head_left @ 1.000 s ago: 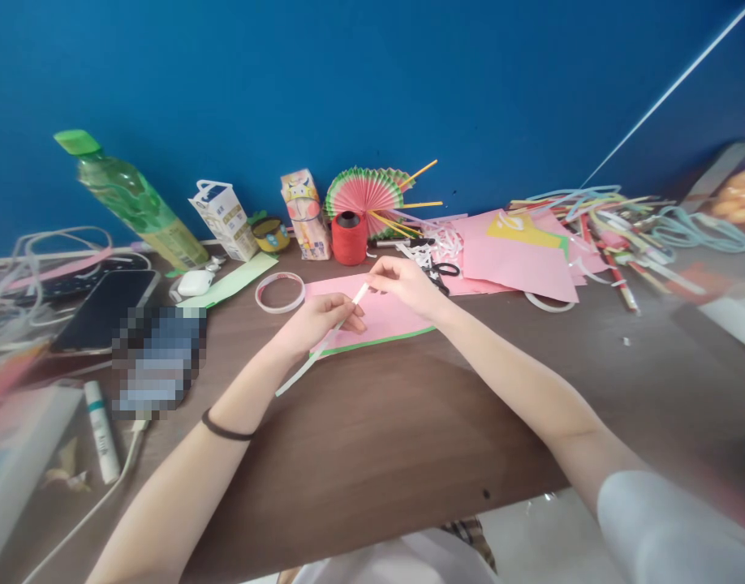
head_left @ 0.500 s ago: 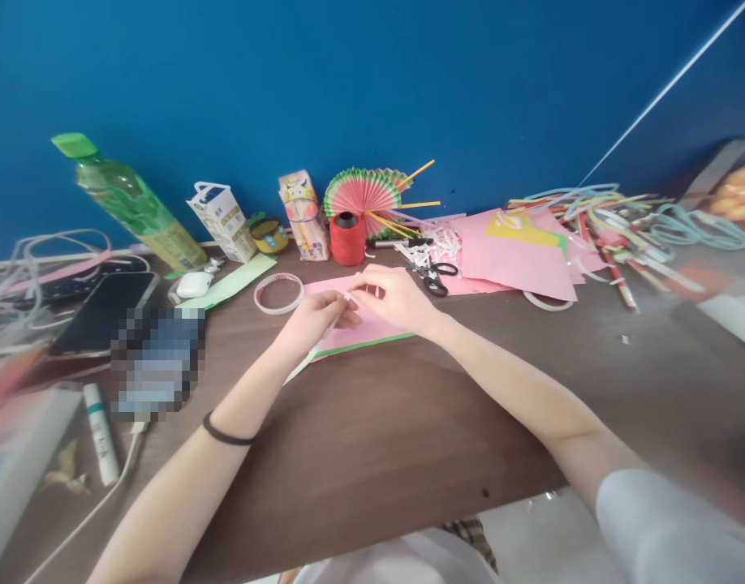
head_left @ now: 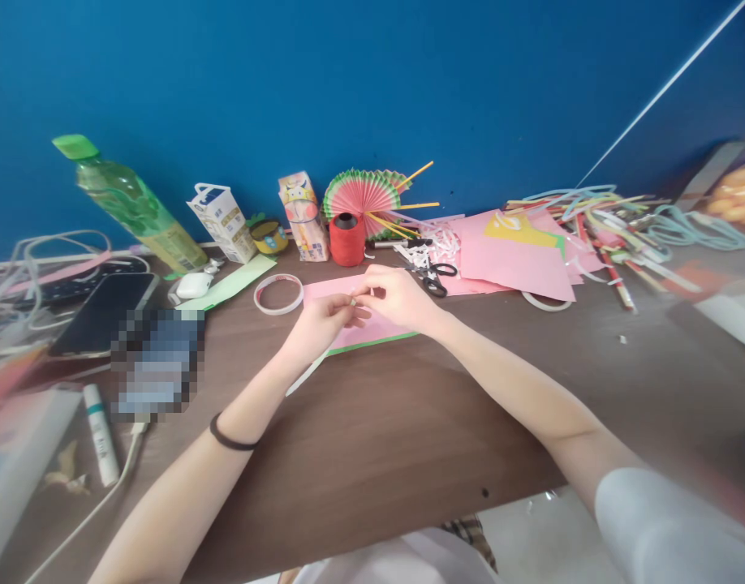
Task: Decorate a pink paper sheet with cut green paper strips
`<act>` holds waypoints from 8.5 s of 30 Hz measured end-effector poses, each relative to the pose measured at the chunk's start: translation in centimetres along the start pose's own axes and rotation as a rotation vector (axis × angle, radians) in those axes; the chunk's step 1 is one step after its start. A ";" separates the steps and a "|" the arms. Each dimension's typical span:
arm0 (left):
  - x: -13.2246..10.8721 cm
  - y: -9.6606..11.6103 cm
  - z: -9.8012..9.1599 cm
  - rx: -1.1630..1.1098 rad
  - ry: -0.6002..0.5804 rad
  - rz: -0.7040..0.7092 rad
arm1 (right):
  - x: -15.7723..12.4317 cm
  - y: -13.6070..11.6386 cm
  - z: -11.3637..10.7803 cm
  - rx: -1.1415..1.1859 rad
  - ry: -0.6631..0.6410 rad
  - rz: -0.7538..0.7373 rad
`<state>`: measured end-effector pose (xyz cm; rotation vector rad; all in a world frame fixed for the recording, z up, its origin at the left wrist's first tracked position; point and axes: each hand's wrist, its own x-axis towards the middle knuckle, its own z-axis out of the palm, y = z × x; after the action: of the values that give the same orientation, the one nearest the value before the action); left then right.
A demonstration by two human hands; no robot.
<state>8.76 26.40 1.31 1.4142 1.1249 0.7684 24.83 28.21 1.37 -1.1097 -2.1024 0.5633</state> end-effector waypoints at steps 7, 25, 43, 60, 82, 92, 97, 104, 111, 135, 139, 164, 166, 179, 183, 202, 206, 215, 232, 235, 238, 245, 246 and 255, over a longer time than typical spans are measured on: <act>0.2 -0.3 0.0 0.026 0.001 0.036 | -0.2 0.1 0.5 -0.259 -0.003 -0.131; 0.2 -0.2 -0.1 -0.059 -0.024 -0.023 | 0.1 0.3 -0.4 -0.089 -0.054 -0.109; 0.2 -0.1 -0.1 -0.118 -0.032 -0.054 | 0.0 0.4 -0.6 -0.232 -0.100 -0.185; 0.4 -0.6 -0.9 -0.328 -0.142 -0.169 | 1.3 5.9 -4.6 -0.129 0.461 0.214; 0.3 -0.8 -1.4 -0.174 -0.180 -0.080 | 0.8 2.9 -1.7 0.398 -0.115 0.197; 0.4 -1.2 -1.3 -0.188 -0.201 -0.055 | 0.4 2.0 -0.5 0.268 0.044 0.129; 0.3 -1.1 -1.1 -0.225 -0.191 -0.083 | 0.3 1.5 -0.1 0.252 0.113 0.139; 0.1 -1.0 -0.7 -0.268 -0.171 -0.163 | 0.2 1.7 0.4 0.236 0.159 0.197; -0.1 -0.6 -0.3 -0.299 -0.167 -0.189 | 0.1 1.5 0.6 0.190 0.171 0.226; 0.4 -1.2 0.0 -0.137 -0.015 -0.133 | -0.2 1.7 1.5 -0.001 0.191 0.157; 0.7 -1.5 -0.1 0.121 0.163 0.112 | -0.4 0.9 1.6 0.034 0.133 0.116; -0.1 -0.9 -0.4 0.415 0.479 0.257 | -0.8 -1.7 1.0 0.258 -0.008 0.166; -0.1 -0.9 -0.4 0.417 0.487 0.259 | -0.9 -1.8 1.0 0.252 -0.007 0.164; 0.1 -1.1 -0.8 0.434 0.474 0.276 | -1.5 -2.3 1.6 0.263 -0.143 0.113; 0.4 -1.1 -1.2 0.352 0.441 0.217 | -1.2 -2.1 1.5 0.446 -0.156 0.198; 0.5 -0.8 -0.5 0.116 0.222 0.041 | -0.3 0.0 2.0 0.558 0.034 0.363; 0.4 -0.5 -0.5 0.149 0.218 0.036 | -0.1 0.3 1.7 0.570 -0.008 0.361; 1.3 -1.7 -0.8 -0.102 0.041 -0.003 | 0.2 0.7 1.3 0.523 0.030 0.328; 0.7 -0.8 -2.0 -0.081 -0.182 -0.154 | 1.5 4.5 -1.5 0.482 0.308 0.478; 0.5 -0.5 -2.2 -0.067 -0.210 -0.155 | 1.5 4.7 -2.1 0.475 0.338 0.489; 0.4 -0.6 -2.3 -0.063 -0.230 -0.167 | 1.6 4.9 -2.8 0.482 0.369 0.512; 0.5 -0.9 -2.6 -0.078 -0.245 -0.209 | 1.6 5.3 -3.9 0.607 0.367 0.540; 0.5 -0.9 -2.6 -0.074 -0.254 -0.204 | 1.6 5.3 -3.9 0.663 0.359 0.554; 0.5 -0.6 -2.8 -0.086 -0.196 -0.196 | 1.7 4.3 -4.2 0.842 0.445 0.580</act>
<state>6.22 27.77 1.14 1.2570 1.0471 0.5203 29.55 32.16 2.06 -1.1583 -0.9614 1.1985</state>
